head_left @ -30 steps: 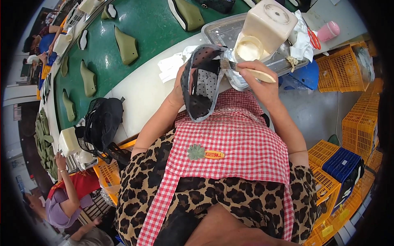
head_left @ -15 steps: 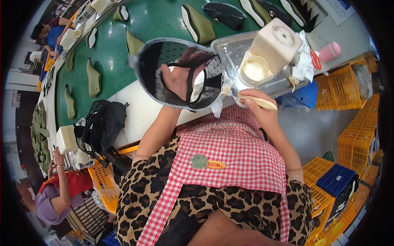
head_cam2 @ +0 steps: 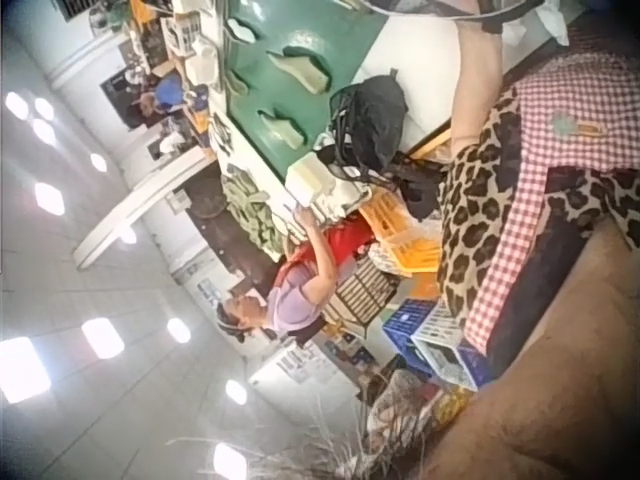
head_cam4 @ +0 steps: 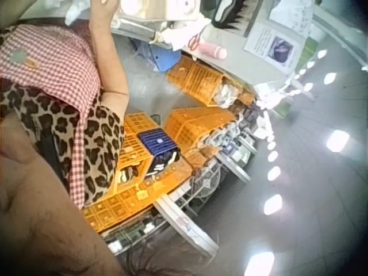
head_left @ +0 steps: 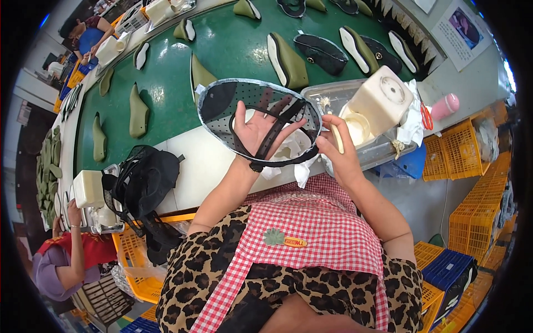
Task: The person takes shoe uppers from a plastic bag in a yellow crate and applies adhesive along the edges of the shoe uppers using a brush.
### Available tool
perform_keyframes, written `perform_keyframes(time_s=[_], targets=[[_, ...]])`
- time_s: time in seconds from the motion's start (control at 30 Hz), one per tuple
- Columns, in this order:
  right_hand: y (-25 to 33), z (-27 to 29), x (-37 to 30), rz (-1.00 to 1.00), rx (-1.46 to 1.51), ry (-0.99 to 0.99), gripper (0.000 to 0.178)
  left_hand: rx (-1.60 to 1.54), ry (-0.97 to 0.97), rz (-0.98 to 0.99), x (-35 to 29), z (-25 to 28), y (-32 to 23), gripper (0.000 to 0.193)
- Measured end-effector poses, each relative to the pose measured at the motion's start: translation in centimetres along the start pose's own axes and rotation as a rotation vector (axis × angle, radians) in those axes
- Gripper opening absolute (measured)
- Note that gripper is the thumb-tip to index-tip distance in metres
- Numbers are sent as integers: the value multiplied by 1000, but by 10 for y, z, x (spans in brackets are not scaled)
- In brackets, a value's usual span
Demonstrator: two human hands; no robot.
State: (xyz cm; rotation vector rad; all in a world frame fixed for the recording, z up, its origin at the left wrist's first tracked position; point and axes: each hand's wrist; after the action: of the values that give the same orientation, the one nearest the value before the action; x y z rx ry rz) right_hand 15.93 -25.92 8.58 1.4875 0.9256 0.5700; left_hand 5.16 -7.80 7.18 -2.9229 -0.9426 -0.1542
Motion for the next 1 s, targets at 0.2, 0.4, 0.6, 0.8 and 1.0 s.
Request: perform_keyframes(time_s=[0.2,0.4,0.6,0.8,1.0], targets=[[18,-14,15,-83,168,57,50,45,109,27,4,6,-11,47],[47,-15,65,-161,123,-34,43,196,-278,81,-6,54,-40,49],[58,0,167,-65,-63,-152,46,793,-443,-58,-83,50,-67,20],[56,16,301,330,-519,-405,55,1227,-504,-413,-167,31,-108,9],[60,-1,412,236,-421,-408,60,1467,-687,-531,-222,18,-127,7]])
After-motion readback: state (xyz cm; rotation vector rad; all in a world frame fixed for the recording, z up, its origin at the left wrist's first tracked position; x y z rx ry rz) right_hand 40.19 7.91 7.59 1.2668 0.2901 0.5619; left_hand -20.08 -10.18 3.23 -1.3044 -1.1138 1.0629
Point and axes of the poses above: each hand's wrist, its own x-axis towards the middle knuckle, its own z-axis out of the back of the hand, y = z × x, and after that the axes turned 13 degrees about -z, right-handed
